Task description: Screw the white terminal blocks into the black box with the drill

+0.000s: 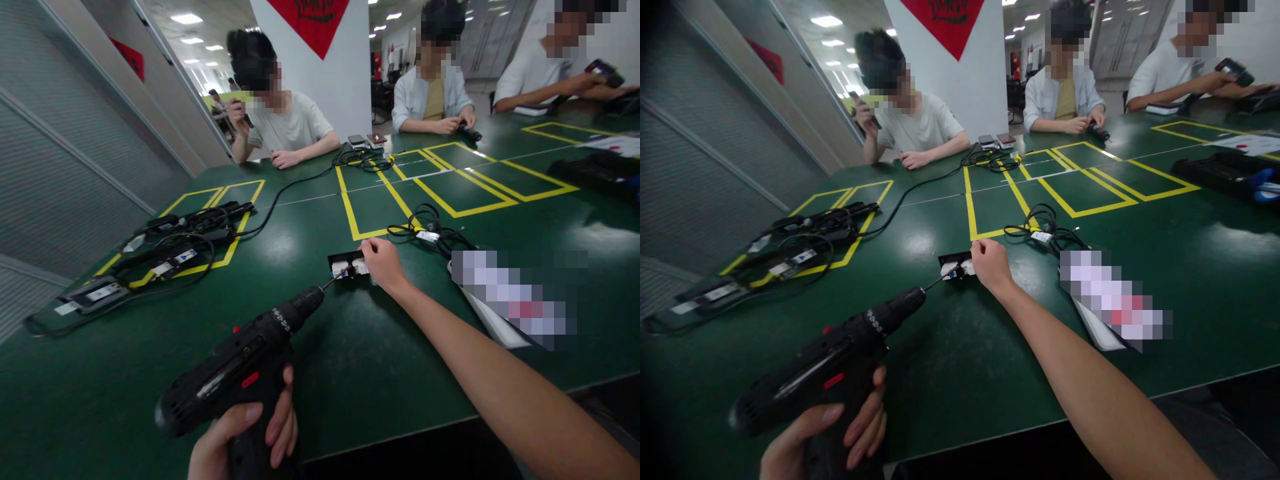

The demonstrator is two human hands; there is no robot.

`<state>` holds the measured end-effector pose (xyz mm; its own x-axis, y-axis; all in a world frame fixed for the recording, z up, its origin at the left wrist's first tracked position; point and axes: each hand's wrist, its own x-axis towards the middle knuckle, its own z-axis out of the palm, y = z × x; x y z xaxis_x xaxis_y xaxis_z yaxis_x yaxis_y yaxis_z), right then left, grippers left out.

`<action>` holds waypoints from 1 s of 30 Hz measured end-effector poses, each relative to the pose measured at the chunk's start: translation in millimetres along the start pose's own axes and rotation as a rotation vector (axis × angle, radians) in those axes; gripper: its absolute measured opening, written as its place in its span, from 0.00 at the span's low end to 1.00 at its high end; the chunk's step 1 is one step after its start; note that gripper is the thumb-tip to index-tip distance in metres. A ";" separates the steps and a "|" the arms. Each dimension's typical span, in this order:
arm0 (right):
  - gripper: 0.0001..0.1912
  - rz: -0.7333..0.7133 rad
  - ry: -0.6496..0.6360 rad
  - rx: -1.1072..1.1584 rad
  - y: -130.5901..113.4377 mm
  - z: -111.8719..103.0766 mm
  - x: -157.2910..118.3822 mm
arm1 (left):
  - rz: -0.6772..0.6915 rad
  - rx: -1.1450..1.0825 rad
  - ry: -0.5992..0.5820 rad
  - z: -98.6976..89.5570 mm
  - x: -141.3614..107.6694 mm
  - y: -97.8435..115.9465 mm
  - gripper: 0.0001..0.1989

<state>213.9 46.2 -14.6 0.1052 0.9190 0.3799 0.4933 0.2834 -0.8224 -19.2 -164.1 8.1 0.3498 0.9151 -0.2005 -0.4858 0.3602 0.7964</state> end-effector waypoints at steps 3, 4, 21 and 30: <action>0.17 0.000 -0.001 0.000 0.4 0.7 0.4 | 0.006 0.006 -0.005 -0.8 -0.2 -0.4 0.16; 0.17 -0.001 -0.002 0.000 0.4 0.8 0.4 | 0.007 0.007 -0.007 -0.9 -0.2 -0.4 0.16; 0.17 -0.008 0.007 0.005 0.4 0.5 -0.3 | 0.007 0.007 -0.001 0.7 -0.2 0.6 0.15; 0.16 -0.009 0.003 0.003 0.1 -0.3 -0.2 | 0.010 0.007 -0.003 0.0 0.3 0.3 0.15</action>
<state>214.2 46.1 -14.7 0.1034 0.9158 0.3880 0.4914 0.2922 -0.8205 -19.2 -163.7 8.3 0.3469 0.9182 -0.1910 -0.4840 0.3497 0.8022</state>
